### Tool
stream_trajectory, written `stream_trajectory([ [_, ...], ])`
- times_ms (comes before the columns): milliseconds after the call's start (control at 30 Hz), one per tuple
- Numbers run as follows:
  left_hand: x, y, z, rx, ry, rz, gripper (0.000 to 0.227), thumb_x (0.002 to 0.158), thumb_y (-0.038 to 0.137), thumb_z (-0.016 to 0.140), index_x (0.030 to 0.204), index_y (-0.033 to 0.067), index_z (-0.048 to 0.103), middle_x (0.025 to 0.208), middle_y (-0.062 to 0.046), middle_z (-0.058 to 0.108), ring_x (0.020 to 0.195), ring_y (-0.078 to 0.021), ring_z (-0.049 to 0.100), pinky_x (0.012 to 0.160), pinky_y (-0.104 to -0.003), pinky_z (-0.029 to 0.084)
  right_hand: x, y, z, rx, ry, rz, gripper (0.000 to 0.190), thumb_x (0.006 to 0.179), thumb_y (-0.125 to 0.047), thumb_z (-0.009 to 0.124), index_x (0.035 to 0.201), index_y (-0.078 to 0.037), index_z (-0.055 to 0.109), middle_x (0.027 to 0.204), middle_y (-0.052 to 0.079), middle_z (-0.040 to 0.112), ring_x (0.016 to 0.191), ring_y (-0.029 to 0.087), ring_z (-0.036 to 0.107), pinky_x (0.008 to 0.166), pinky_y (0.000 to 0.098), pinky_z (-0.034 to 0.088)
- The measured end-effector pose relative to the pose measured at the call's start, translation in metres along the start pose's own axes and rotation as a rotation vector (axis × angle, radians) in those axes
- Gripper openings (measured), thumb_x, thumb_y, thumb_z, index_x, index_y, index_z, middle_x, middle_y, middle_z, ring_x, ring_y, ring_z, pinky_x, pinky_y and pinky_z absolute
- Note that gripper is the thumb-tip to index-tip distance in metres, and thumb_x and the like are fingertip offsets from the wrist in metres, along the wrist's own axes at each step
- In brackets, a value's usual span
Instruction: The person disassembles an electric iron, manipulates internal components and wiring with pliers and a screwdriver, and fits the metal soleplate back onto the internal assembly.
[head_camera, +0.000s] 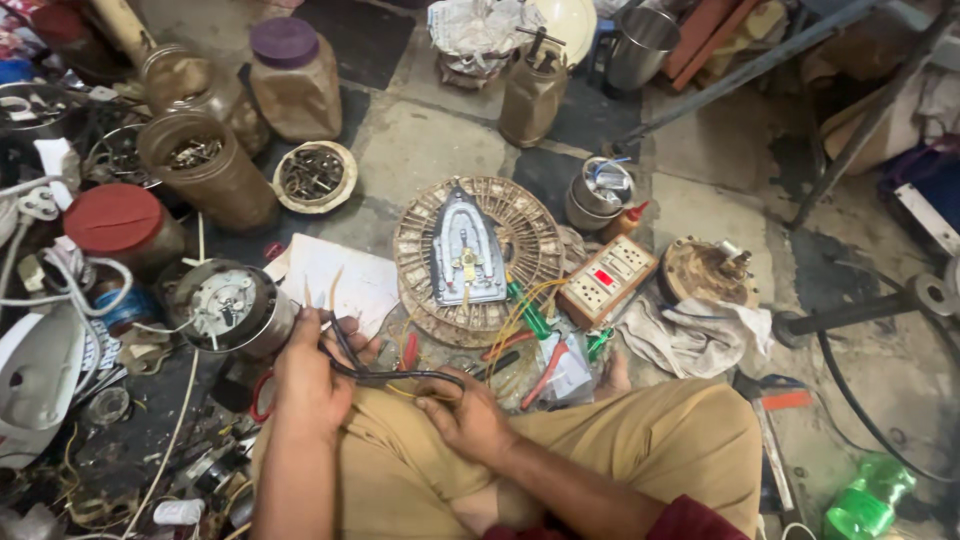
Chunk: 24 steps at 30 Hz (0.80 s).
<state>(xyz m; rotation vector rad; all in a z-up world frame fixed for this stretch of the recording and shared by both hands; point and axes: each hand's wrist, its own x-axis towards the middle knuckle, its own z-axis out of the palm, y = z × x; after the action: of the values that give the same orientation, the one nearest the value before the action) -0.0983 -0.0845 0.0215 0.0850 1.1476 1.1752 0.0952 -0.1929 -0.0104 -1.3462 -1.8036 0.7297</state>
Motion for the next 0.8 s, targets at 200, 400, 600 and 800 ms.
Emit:
stream_trajectory([
  [200, -0.017, 0.0, 0.008, 0.23, -0.077, 0.373, 0.03, 0.108, 0.037, 0.045, 0.12, 0.0167, 0.064, 0.064, 0.001, 0.045, 0.052, -0.0111, 0.04, 0.052, -0.033, 0.044, -0.019, 0.002, -0.028, -0.142, -0.094, -0.035, 0.045, 0.09, -0.012, 0.07, 0.133, -0.003, 0.06, 0.136, 0.025, 0.06, 0.124, 0.043, 0.058, 0.104, 0.0472, 0.048],
  [400, -0.009, 0.0, 0.012, 0.328, -0.075, 0.24, 0.034, 0.111, 0.037, 0.039, 0.106, 0.0088, 0.056, 0.063, 0.001, 0.037, 0.05, -0.0119, 0.032, 0.048, -0.032, 0.03, -0.049, 0.05, -0.12, -0.426, 0.098, 0.011, 0.055, 0.082, -0.01, 0.068, 0.137, -0.01, 0.058, 0.128, 0.018, 0.066, 0.119, 0.038, 0.062, 0.099, 0.0497, 0.049],
  [600, 0.0, -0.007, 0.014, 0.16, -0.25, 0.138, 0.013, 0.107, 0.022, 0.042, 0.107, 0.0113, 0.049, 0.072, -0.001, 0.045, 0.063, -0.0146, 0.043, 0.059, -0.031, 0.038, 0.032, 0.153, -0.197, -0.409, 0.215, 0.387, 0.047, 0.08, -0.012, 0.067, 0.127, -0.006, 0.064, 0.105, 0.018, 0.072, 0.089, 0.035, 0.073, 0.081, 0.0437, 0.057],
  [800, 0.003, -0.015, 0.013, 0.334, -0.217, 0.203, 0.016, 0.103, 0.021, 0.058, 0.113, 0.0083, 0.061, 0.078, -0.003, 0.059, 0.067, -0.0147, 0.053, 0.06, -0.031, 0.046, 0.062, 0.199, -0.163, -0.529, 0.009, 0.534, 0.042, 0.086, -0.026, 0.064, 0.126, -0.015, 0.07, 0.102, 0.02, 0.074, 0.096, 0.039, 0.07, 0.086, 0.0499, 0.054],
])
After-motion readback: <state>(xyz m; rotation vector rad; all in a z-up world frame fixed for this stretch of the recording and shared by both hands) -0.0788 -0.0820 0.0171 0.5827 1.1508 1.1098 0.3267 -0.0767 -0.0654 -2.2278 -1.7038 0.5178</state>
